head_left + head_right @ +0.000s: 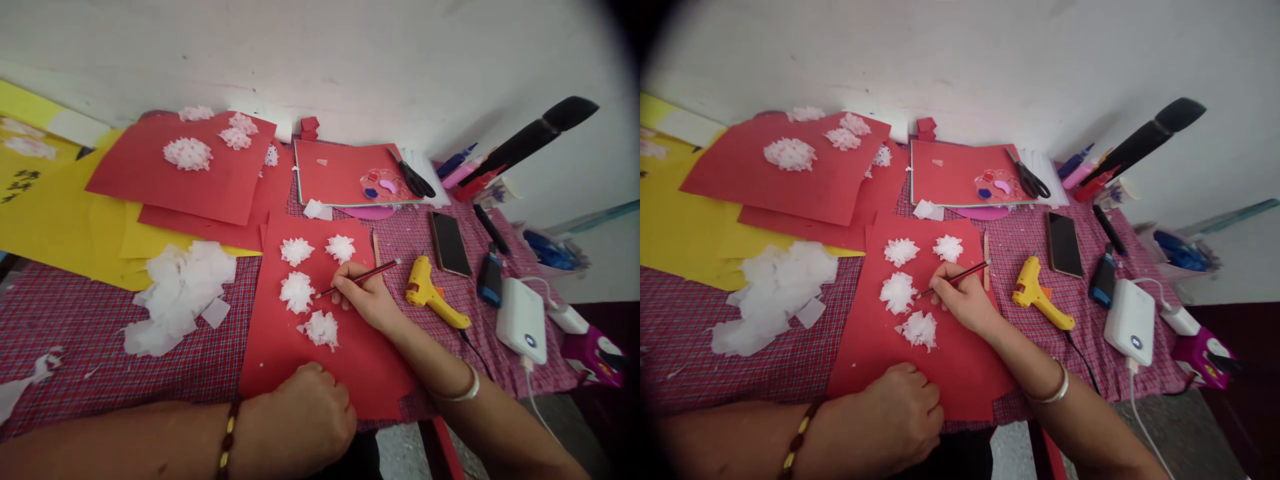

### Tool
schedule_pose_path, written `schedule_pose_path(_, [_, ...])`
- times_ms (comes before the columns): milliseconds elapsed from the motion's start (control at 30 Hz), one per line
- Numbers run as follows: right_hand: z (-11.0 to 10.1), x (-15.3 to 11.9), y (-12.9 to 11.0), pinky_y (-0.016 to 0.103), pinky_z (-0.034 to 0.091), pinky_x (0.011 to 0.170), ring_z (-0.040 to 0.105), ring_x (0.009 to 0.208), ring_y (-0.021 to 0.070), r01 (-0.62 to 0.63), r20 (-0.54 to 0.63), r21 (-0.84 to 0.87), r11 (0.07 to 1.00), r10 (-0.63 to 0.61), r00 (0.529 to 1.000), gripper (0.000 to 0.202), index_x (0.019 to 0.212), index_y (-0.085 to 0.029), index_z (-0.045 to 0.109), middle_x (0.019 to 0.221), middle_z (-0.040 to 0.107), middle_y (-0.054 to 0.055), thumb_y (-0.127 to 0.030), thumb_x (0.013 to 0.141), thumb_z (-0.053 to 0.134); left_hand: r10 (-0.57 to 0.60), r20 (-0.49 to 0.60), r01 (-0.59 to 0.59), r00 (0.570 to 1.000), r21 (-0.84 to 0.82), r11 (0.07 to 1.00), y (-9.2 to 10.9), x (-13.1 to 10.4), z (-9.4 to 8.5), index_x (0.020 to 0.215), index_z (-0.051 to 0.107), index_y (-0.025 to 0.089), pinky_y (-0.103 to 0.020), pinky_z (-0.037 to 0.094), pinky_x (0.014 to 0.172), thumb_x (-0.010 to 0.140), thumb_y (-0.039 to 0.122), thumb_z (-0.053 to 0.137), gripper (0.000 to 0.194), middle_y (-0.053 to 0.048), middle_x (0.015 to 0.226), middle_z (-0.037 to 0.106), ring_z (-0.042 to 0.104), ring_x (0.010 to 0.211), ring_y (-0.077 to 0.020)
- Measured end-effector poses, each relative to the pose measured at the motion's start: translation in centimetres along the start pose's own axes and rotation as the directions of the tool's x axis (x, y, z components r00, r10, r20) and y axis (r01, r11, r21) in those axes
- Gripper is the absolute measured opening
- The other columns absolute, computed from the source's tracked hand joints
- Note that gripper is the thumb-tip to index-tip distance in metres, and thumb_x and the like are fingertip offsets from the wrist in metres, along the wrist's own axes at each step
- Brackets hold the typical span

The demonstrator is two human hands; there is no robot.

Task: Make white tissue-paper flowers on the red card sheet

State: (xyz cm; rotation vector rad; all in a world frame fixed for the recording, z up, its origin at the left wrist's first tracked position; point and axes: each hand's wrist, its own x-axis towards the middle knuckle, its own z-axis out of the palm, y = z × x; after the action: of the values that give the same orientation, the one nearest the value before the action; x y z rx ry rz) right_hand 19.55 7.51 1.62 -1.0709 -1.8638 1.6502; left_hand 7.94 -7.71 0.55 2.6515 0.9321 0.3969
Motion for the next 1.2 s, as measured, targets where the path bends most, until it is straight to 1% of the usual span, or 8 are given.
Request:
schedule_pose_path(133, [-0.09,-0.15,0.07,0.021,0.038,0.047,0.046,0.047,0.0085,0.026,0.025,-0.010,1.000,-0.026,0.999,0.025,0.076,-0.018,0.052,0.060,0.058,-0.001,-0.040,0.087,0.054,0.006,0.022,-0.006,1.000,-0.010,1.000,-0.05,0.14,-0.47,0.071,0.058,0.017,-0.031,0.034,0.044,0.078,0.026,0.068,0.015,-0.001,0.063,0.062,0.053,0.051,-0.0176])
schedule_pose_path(333, [-0.19,-0.24,0.24,0.022,0.037,0.048,0.047,0.050,0.0092,0.041,0.032,-0.003,0.999,-0.041,0.999,0.023,0.078,-0.018,0.052,0.062,0.056,-0.001,-0.039,0.089,0.053,0.011,-0.017,-0.011,1.000,-0.011,1.000,-0.10,0.14,-0.16,0.071,0.057,0.017,-0.032,0.033,0.043,0.078,0.028,0.069,0.017,0.001,0.062,0.060,0.051,0.050,-0.0169])
schedule_pose_path(467, [-0.22,-0.28,0.28,0.022,0.037,0.048,0.046,0.050,0.0093,0.048,0.035,-0.009,0.999,-0.048,0.998,0.023,0.078,-0.019,0.052,0.063,0.056,-0.001,-0.039,0.089,0.052,0.014,-0.007,-0.014,1.000,-0.005,1.000,-0.11,0.22,-0.35,0.070,0.057,0.018,-0.031,0.034,0.044,0.074,0.026,0.072,0.018,0.001,0.062,0.061,0.051,0.050,-0.0163])
schedule_pose_path(633, [-0.27,-0.29,0.59,0.022,0.037,0.048,0.046,0.051,0.0093,0.060,0.026,-0.011,0.998,-0.060,0.998,0.021,0.079,-0.019,0.053,0.064,0.056,-0.001,-0.037,0.090,0.051,-0.006,-0.022,0.005,1.000,-0.018,1.000,-0.21,0.38,-0.45,0.069,0.057,0.018,-0.031,0.034,0.044,0.073,0.026,0.073,0.018,0.001,0.060,0.061,0.051,0.049,-0.0163])
schedule_pose_path(867, [-0.55,-0.56,0.73,0.022,0.038,0.049,0.047,0.051,0.0101,0.039,0.090,-0.034,0.999,-0.036,0.995,0.020,0.072,-0.019,0.052,0.059,0.053,-0.002,-0.029,0.089,0.049,0.003,-0.018,-0.003,1.000,-0.036,0.999,-0.14,0.35,0.16,0.070,0.058,0.017,-0.031,0.034,0.044,0.078,0.025,0.068,0.015,0.000,0.060,0.062,0.051,0.049,-0.0162])
schedule_pose_path(933, [-0.54,-0.60,0.67,0.022,0.036,0.048,0.046,0.050,0.0099,0.025,0.101,-0.036,0.999,-0.022,0.995,0.020,0.071,-0.019,0.051,0.057,0.052,-0.002,-0.028,0.088,0.049,0.004,-0.008,-0.004,1.000,-0.037,0.999,-0.11,0.35,0.18,0.069,0.058,0.017,-0.031,0.034,0.044,0.077,0.025,0.070,0.016,0.000,0.060,0.062,0.051,0.049,-0.0162])
schedule_pose_path(1067, [-0.41,-0.50,0.56,0.022,0.037,0.047,0.046,0.049,0.0099,0.016,0.067,-0.007,1.000,-0.016,0.998,0.021,0.072,-0.019,0.051,0.057,0.053,-0.002,-0.032,0.088,0.050,0.006,-0.008,-0.006,1.000,-0.015,1.000,-0.14,0.42,0.01,0.068,0.059,0.017,-0.031,0.033,0.042,0.072,0.025,0.074,0.018,0.001,0.059,0.062,0.051,0.048,-0.0171])
schedule_pose_path(1200, [-0.31,-0.51,0.54,0.022,0.038,0.047,0.047,0.049,0.0094,0.039,0.029,0.013,0.999,-0.039,0.999,0.025,0.077,-0.018,0.053,0.060,0.056,-0.001,-0.039,0.091,0.050,0.013,0.003,-0.013,1.000,-0.026,1.000,-0.21,0.51,-0.29,0.068,0.059,0.018,-0.031,0.032,0.041,0.072,0.024,0.074,0.017,0.001,0.060,0.062,0.052,0.048,-0.0170])
